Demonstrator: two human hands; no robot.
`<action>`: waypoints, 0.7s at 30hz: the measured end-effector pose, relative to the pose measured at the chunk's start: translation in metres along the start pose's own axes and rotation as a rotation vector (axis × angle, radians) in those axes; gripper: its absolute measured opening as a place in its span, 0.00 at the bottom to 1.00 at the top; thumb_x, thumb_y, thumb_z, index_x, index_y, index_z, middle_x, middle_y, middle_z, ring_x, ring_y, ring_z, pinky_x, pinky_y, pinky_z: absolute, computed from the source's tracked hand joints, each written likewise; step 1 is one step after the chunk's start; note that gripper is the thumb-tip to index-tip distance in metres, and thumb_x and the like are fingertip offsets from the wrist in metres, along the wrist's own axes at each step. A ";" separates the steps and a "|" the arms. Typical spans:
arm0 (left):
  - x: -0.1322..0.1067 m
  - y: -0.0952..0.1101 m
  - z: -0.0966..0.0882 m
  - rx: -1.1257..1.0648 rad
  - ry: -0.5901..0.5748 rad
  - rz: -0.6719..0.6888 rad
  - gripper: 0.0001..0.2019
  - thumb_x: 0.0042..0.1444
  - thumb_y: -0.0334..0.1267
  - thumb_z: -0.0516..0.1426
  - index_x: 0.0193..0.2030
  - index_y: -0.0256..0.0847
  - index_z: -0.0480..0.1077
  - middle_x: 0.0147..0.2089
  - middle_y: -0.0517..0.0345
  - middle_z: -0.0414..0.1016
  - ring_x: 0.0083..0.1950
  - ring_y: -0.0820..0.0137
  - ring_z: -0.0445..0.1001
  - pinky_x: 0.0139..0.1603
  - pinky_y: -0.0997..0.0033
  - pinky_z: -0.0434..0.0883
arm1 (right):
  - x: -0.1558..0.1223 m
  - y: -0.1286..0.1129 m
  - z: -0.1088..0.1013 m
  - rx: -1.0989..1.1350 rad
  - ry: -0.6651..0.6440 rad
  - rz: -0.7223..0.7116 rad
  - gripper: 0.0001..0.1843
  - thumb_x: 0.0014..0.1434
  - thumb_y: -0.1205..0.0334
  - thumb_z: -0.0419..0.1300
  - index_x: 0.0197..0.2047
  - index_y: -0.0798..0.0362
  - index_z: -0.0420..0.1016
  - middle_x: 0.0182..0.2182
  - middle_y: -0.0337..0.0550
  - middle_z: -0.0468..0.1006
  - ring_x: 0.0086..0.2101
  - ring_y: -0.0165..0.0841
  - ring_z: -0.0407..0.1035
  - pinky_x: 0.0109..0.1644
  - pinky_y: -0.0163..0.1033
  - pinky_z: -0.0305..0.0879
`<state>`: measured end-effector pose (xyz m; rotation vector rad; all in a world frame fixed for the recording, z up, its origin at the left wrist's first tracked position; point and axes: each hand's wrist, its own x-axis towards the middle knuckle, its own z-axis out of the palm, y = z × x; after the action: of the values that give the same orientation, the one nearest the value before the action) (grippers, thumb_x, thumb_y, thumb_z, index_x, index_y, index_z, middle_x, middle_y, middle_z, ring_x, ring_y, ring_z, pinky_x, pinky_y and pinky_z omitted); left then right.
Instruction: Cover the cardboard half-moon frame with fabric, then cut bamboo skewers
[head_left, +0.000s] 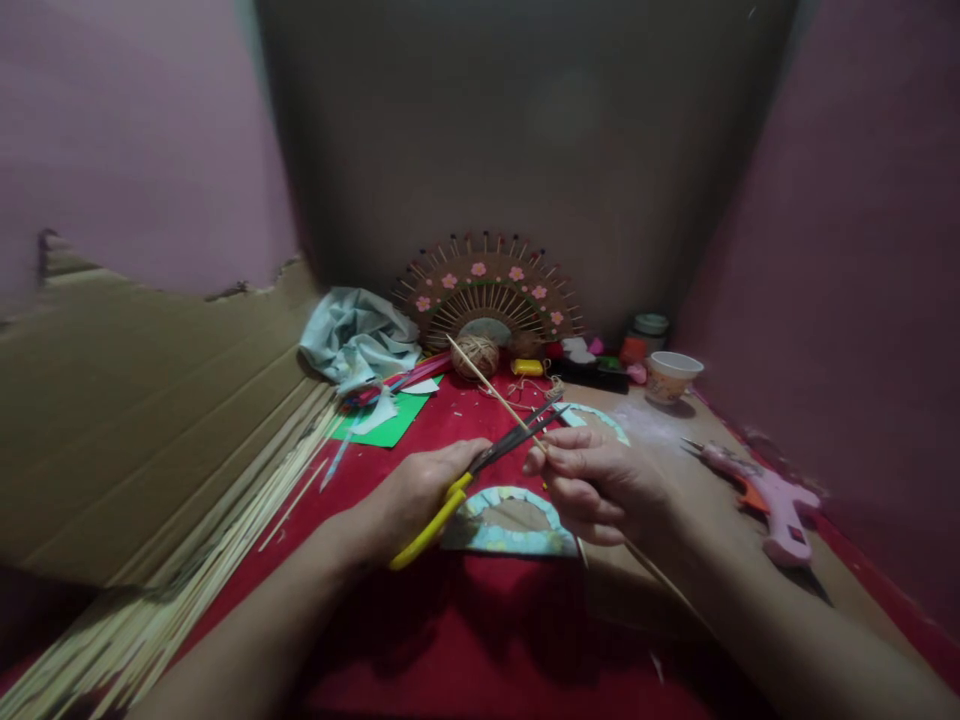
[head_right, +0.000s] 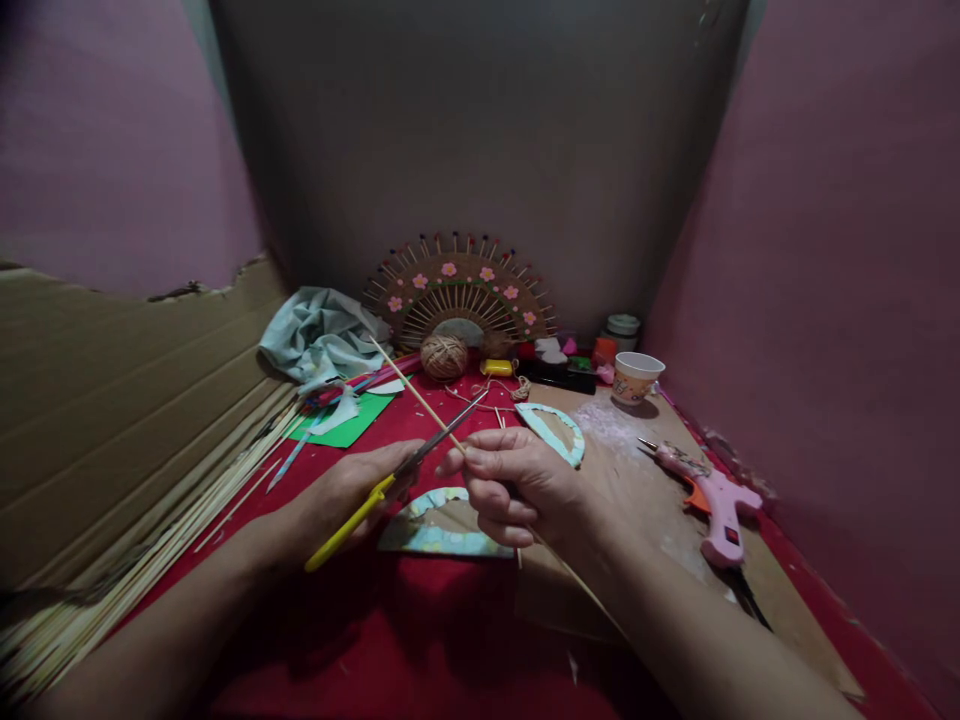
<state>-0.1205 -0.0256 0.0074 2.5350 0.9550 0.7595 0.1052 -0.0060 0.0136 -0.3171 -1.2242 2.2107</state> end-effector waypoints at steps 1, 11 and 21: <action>-0.001 0.000 -0.001 0.010 0.006 0.022 0.19 0.54 0.31 0.48 0.54 0.37 0.62 0.36 0.55 0.71 0.34 0.70 0.69 0.36 0.72 0.68 | 0.000 0.001 0.000 0.023 -0.033 0.000 0.07 0.57 0.66 0.56 0.37 0.58 0.73 0.12 0.27 0.60 0.08 0.17 0.40 0.08 0.24 0.50; -0.013 -0.015 0.002 0.134 -0.020 -0.074 0.22 0.48 0.25 0.50 0.51 0.39 0.62 0.36 0.58 0.71 0.31 0.73 0.68 0.32 0.77 0.64 | 0.004 -0.009 0.005 -0.138 0.165 0.057 0.07 0.56 0.64 0.57 0.37 0.59 0.72 0.13 0.30 0.65 0.09 0.18 0.45 0.09 0.25 0.49; -0.002 -0.023 -0.010 0.197 0.027 -0.247 0.17 0.58 0.35 0.47 0.54 0.39 0.60 0.45 0.50 0.72 0.42 0.67 0.71 0.42 0.69 0.67 | 0.007 -0.012 -0.007 -0.226 0.336 -0.081 0.07 0.55 0.61 0.58 0.36 0.55 0.70 0.13 0.29 0.65 0.09 0.18 0.44 0.11 0.25 0.45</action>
<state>-0.1394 -0.0088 0.0040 2.5058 1.3830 0.6557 0.1073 0.0083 0.0204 -0.6873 -1.2720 1.8585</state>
